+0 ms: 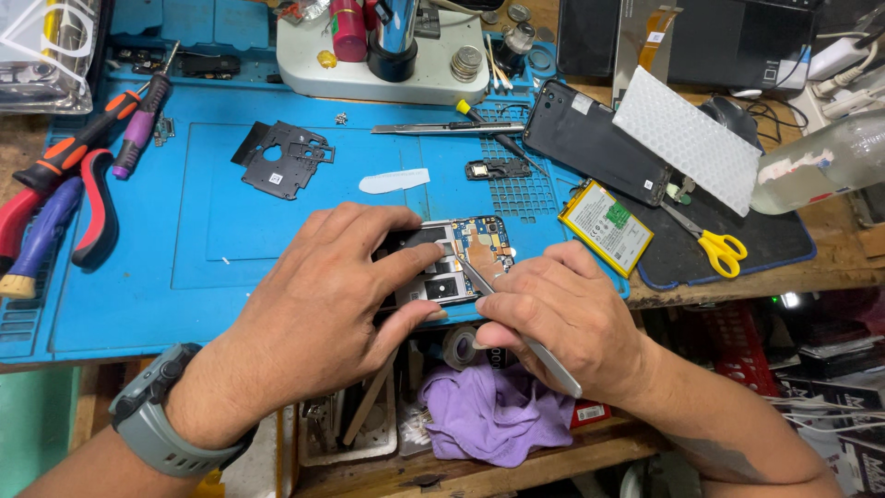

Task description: The person reassembles a disassembled smartphone on a workbench. They connect the display flex cable, place the battery into the chassis, and attach the back cover. Finally, they power on the device and navigate the touchscreen to verify functionality.

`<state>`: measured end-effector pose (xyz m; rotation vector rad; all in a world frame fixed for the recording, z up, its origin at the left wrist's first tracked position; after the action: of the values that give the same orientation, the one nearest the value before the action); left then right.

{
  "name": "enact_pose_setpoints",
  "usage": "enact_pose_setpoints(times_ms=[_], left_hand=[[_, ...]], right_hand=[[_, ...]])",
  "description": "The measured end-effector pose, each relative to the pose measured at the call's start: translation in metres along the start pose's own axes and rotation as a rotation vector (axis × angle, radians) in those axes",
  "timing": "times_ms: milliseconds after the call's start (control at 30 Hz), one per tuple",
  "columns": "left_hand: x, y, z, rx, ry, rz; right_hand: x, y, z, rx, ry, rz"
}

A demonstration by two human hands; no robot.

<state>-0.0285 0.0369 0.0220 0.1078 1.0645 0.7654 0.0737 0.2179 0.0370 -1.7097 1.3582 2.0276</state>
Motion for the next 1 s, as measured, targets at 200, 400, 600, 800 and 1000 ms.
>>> enact_pose_setpoints(times_ms=[200,400,600,800,1000], left_hand=[[0.000,0.001,0.001,0.014,0.045,-0.009],[-0.001,0.003,0.002,0.017,0.032,-0.004],[0.000,0.005,0.000,-0.022,0.021,-0.015],[0.002,0.006,-0.002,-0.063,0.003,-0.015],[0.002,0.007,-0.002,-0.090,0.015,-0.032]], right_hand=[[0.001,-0.003,0.001,0.025,0.016,0.007],[0.000,-0.010,0.005,0.026,0.078,0.063],[0.003,-0.015,0.000,0.010,0.079,0.033],[0.003,-0.016,-0.002,-0.003,0.047,0.027],[0.003,-0.015,-0.007,-0.034,-0.031,0.003]])
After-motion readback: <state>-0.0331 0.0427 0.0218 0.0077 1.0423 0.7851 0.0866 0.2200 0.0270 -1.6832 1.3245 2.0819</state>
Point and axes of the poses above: each hand's wrist, its own y-axis towards the middle knuckle, its own x-axis out of the palm, z = x × y, the point moved 4 cm from there along y, towards the middle knuckle, and after that the axes turned 7 degrees about -x, right-handed, at the moved point
